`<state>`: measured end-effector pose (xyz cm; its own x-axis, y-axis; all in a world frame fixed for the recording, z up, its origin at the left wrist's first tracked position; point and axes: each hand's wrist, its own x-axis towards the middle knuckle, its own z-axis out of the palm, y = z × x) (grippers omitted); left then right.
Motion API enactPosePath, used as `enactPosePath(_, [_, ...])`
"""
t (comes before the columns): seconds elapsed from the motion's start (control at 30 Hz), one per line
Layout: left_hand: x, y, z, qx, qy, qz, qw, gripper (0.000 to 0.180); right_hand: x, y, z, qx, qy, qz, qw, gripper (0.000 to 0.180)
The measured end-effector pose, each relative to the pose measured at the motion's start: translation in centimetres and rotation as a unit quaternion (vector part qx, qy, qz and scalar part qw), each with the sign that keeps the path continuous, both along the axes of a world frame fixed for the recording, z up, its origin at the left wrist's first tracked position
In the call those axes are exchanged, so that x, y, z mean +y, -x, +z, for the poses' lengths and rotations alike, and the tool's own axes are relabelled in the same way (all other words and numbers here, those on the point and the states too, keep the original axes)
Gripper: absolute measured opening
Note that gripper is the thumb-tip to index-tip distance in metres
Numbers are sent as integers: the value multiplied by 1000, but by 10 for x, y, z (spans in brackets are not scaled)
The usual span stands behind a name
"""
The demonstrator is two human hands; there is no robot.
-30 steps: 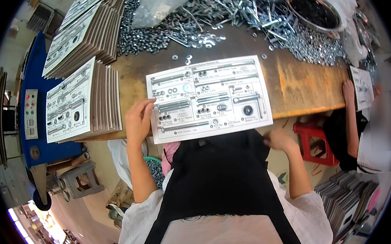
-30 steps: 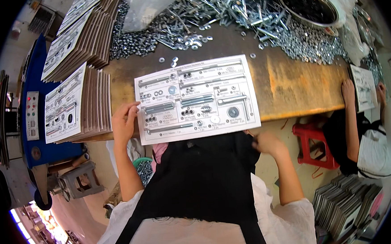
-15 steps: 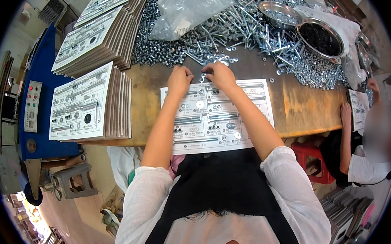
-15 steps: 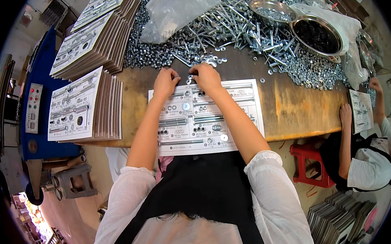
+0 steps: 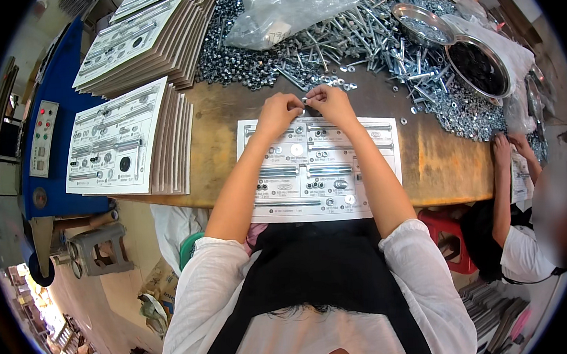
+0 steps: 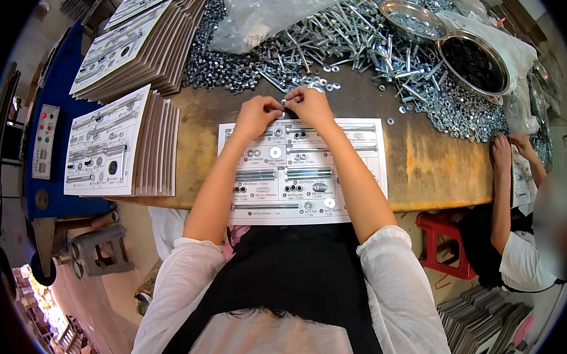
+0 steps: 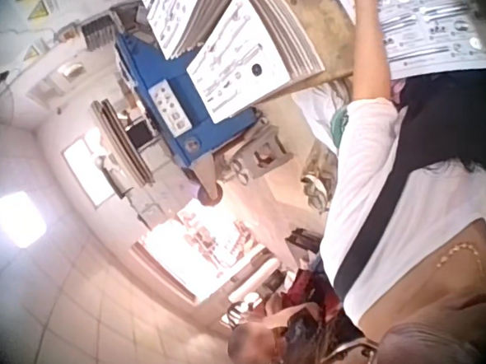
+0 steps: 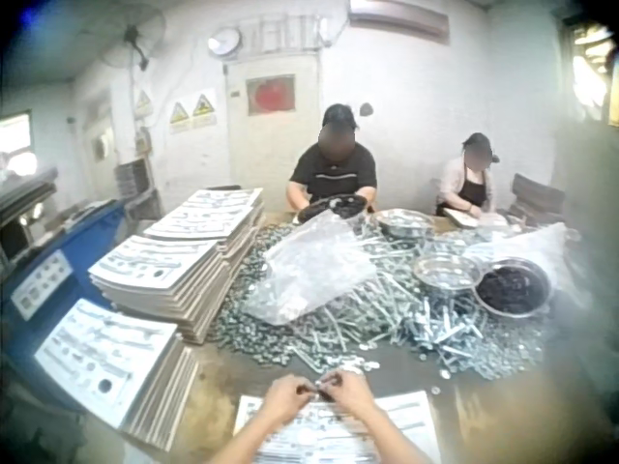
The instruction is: The person sorts and places bolts, nuts, and washers onto printed cardboard templates at a workbench. They repeatedly pick parts from piles, arrange them on the template, and stack completed sheets. Other workers are visible nearby performing similar tasks.
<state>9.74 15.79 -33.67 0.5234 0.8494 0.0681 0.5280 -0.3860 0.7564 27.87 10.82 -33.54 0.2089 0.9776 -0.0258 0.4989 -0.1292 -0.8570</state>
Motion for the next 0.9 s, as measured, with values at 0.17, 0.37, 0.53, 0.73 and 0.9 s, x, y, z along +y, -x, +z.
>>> enactPosePath(0.17, [1, 8, -2, -61, 26, 88, 994, 17, -4, 8, 9, 37, 9, 15, 999, 18])
enactPosePath(0.37, [-6, 16, 6, -13, -13, 32, 999, 18, -10, 21, 3, -55, 8, 4, 998, 14])
enactPosePath(0.53, [-7, 8, 18, 78, -5, 4, 997, 21, -12, 23, -7, -37, -8, -42, 998, 16])
enactPosePath(0.73, [21, 5, 13, 147, 68, -84, 983, 25, -12, 25, -6, 45, -1, -38, 998, 15])
enactPosePath(0.9, [29, 8, 29, 91, 27, -154, 984, 20, -17, 16, 6, 93, 45, -31, 994, 22])
